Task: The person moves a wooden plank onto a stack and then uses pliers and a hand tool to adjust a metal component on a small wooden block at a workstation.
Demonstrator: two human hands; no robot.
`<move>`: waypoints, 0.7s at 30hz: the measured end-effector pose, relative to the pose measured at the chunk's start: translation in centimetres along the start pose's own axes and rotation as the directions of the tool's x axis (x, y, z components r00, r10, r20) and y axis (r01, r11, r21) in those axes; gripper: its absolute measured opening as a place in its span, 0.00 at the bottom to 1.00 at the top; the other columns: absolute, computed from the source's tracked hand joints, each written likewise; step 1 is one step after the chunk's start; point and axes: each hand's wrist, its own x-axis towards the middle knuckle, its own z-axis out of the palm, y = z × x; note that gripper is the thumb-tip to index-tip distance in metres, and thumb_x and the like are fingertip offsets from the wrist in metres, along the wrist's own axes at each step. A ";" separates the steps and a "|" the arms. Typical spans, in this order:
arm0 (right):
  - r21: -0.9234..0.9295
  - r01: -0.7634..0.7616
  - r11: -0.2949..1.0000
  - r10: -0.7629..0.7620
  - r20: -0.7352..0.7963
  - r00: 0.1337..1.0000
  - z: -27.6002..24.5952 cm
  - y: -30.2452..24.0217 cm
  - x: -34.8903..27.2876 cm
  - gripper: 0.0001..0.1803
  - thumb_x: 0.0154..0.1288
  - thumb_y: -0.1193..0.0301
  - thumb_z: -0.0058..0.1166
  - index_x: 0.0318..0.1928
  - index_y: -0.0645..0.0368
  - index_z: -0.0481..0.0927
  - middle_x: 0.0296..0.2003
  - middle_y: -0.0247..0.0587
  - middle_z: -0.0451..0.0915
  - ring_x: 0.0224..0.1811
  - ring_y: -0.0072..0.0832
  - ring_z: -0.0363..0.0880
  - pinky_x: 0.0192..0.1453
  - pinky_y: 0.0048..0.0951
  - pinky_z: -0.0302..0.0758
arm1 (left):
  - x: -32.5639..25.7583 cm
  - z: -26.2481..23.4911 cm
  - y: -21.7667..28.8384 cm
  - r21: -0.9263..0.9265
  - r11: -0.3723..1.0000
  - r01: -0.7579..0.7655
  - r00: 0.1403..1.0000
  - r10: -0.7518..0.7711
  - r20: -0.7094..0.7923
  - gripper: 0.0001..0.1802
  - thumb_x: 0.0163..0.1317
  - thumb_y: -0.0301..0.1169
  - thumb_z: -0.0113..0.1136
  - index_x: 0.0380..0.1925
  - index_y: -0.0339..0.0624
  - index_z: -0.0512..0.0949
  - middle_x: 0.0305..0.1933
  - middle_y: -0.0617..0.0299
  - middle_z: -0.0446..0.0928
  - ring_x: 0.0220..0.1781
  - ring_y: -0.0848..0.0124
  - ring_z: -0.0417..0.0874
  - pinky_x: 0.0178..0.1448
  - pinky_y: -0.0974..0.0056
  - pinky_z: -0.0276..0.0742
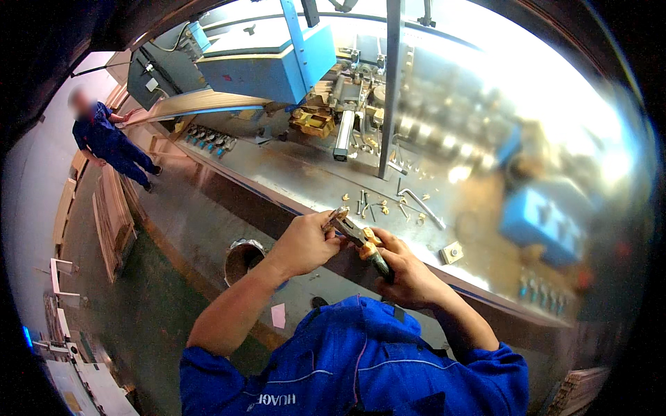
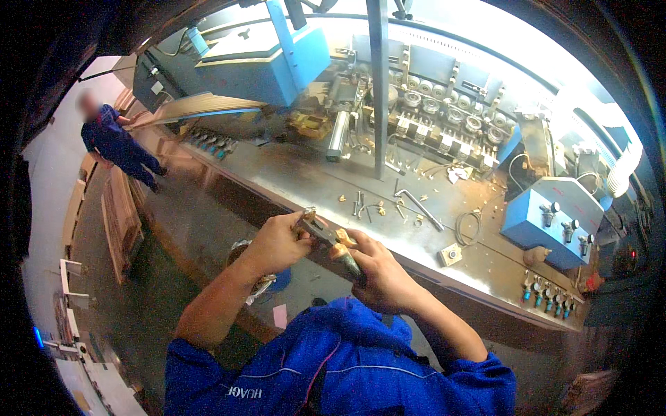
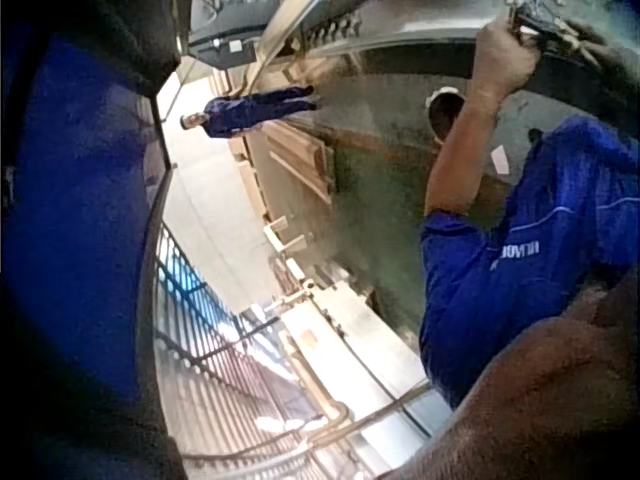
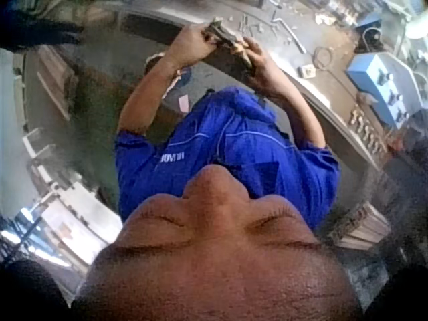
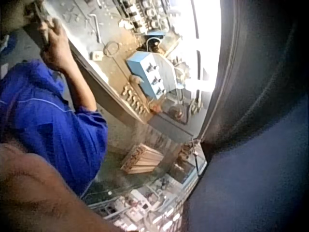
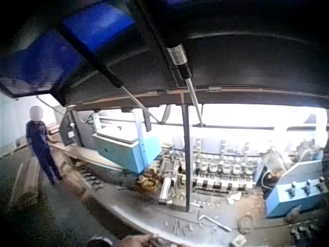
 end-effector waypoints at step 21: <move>-0.026 0.063 0.998 -0.065 -0.071 0.995 0.1 0.5 1.3 0.32 0.57 0.77 0.64 0.64 0.53 0.75 0.66 0.58 0.67 0.67 0.56 0.68 0.70 0.49 0.69 | -2.6 -0.9 0.3 0.052 0.969 -0.241 0.941 0.246 -0.233 0.13 0.77 0.35 0.51 0.49 0.35 0.76 0.31 0.47 0.79 0.35 0.57 0.84 0.40 0.58 0.77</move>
